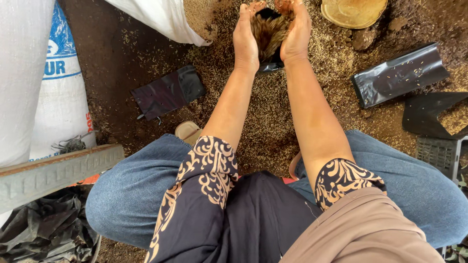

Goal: The person scoops grain from a large sack into small black plastic bags by hand. They then fold and seal the bags, placing them aside.

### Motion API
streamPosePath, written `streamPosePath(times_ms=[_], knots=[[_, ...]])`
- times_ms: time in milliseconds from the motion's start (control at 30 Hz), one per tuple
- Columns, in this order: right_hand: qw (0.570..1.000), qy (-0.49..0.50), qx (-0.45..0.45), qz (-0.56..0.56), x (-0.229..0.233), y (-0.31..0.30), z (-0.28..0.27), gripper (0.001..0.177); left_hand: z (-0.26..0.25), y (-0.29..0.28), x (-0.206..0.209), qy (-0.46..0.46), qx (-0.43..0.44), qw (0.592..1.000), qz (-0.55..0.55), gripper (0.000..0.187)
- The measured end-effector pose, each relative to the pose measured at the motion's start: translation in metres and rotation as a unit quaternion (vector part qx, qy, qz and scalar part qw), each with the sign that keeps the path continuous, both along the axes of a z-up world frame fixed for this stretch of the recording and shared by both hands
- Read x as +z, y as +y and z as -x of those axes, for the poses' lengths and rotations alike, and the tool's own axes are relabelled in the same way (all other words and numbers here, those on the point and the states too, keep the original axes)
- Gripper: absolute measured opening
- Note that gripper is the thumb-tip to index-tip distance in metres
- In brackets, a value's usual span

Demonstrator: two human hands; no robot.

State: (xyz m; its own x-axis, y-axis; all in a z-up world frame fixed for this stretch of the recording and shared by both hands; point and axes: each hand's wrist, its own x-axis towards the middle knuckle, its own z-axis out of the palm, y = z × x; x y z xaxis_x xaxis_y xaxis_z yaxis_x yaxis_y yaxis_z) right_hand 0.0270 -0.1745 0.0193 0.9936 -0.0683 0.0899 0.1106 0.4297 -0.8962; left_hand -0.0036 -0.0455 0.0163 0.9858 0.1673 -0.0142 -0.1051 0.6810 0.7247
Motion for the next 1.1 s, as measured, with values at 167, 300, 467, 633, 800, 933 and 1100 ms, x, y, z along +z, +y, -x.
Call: streamPosePath(times_ms=[167, 300, 467, 633, 800, 933, 1100], knots=[[0.987, 0.103, -0.074, 0.099, 0.020, -0.017, 0.014, 0.037, 0.022, 0.029, 0.005, -0.084, 0.062, 0.974, -0.202, 0.055], [0.962, 0.152, -0.185, 0.129, 0.005, -0.055, 0.042, 0.026, 0.047, 0.061, -0.026, 0.151, 0.191, 0.954, -0.174, 0.052], [0.861, 0.273, -0.210, 0.375, -0.079, -0.036, 0.114, 0.046, 0.114, 0.030, -0.096, 0.501, 0.077, 0.800, -0.322, 0.068], [0.702, 0.385, -0.062, 0.596, -0.147, -0.003, 0.191, 0.056, 0.174, -0.014, -0.144, 0.579, -0.080, 0.687, -0.432, 0.079], [0.758, 0.436, -0.040, 0.483, -0.181, 0.013, 0.195, 0.056, 0.164, -0.036, -0.152, 0.568, -0.121, 0.725, -0.371, 0.071], [0.847, 0.455, -0.062, 0.266, -0.183, 0.016, 0.189, 0.056, 0.157, -0.046, -0.142, 0.548, -0.107, 0.770, -0.310, 0.059], [0.901, 0.432, 0.014, 0.033, -0.122, 0.058, 0.186, 0.049, 0.151, -0.011, -0.101, 0.481, 0.000, 0.818, -0.316, 0.047]])
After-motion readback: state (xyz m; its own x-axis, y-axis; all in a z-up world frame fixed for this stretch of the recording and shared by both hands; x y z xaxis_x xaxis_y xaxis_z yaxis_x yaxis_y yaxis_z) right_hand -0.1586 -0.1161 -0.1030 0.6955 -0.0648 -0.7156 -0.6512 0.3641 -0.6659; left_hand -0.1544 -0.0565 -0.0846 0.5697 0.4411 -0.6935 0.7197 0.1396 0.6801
